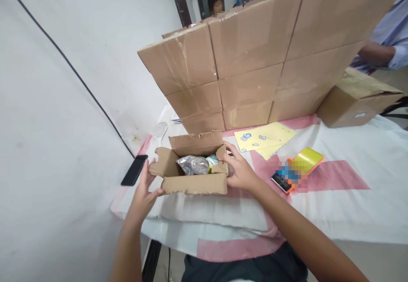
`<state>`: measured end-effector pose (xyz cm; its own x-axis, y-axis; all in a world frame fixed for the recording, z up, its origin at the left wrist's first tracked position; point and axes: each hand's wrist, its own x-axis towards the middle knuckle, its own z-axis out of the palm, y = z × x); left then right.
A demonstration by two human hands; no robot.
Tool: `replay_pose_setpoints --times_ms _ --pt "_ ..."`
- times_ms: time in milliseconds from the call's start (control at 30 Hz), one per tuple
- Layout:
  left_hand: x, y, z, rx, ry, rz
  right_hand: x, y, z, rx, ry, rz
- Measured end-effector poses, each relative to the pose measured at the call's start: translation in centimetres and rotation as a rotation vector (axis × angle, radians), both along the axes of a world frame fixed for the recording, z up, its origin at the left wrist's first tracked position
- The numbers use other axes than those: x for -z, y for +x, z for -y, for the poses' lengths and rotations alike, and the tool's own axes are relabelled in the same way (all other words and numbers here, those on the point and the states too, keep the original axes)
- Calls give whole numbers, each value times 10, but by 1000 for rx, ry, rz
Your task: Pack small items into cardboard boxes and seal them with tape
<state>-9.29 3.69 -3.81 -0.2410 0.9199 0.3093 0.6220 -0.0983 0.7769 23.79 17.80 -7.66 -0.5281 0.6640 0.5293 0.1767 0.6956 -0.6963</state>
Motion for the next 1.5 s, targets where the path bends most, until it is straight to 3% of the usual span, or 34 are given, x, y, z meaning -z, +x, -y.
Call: replay_pose_setpoints --times_ms 67,167,333,400,600,733,800,933,1067,1133,1200,1267,1367,1433,1500 --pt "18 3 7 116 -20 9 1 -1 0 -6 -11 -20" --pt "23 17 3 151 -34 -95 2 -2 0 -23 -27 -44" --pt "19 37 -18 -226 79 -56 3 -3 1 -13 -47 -50" --pt "24 43 -26 -276 157 -25 6 -3 0 -20 -66 -96" --pt "34 44 -37 -187 148 -49 2 0 -6 -171 -211 -285" --pt "23 48 -36 -194 201 -181 -6 2 -10 -215 -87 -243" --pt "16 60 -35 -143 236 -328 -5 4 -12 -208 -13 -156" --pt "10 99 -32 84 191 -627 0 5 -14 -152 11 -112" --pt "3 125 -31 33 103 -707 -11 5 -7 -104 37 -50" --pt "-4 128 -32 40 35 -721 -22 11 1 -21 78 14" --pt "-11 127 -35 62 -14 -743 -29 30 12 157 137 17" --pt "-16 126 -38 75 -46 -756 -27 61 25 463 214 -106" --pt "-21 127 -41 91 -76 -763 -7 118 44 1089 284 -430" --pt "-23 129 -41 90 -96 -774 10 150 54 1282 87 -659" --pt "-24 131 -43 87 -118 -785 23 167 57 1229 -279 -791"
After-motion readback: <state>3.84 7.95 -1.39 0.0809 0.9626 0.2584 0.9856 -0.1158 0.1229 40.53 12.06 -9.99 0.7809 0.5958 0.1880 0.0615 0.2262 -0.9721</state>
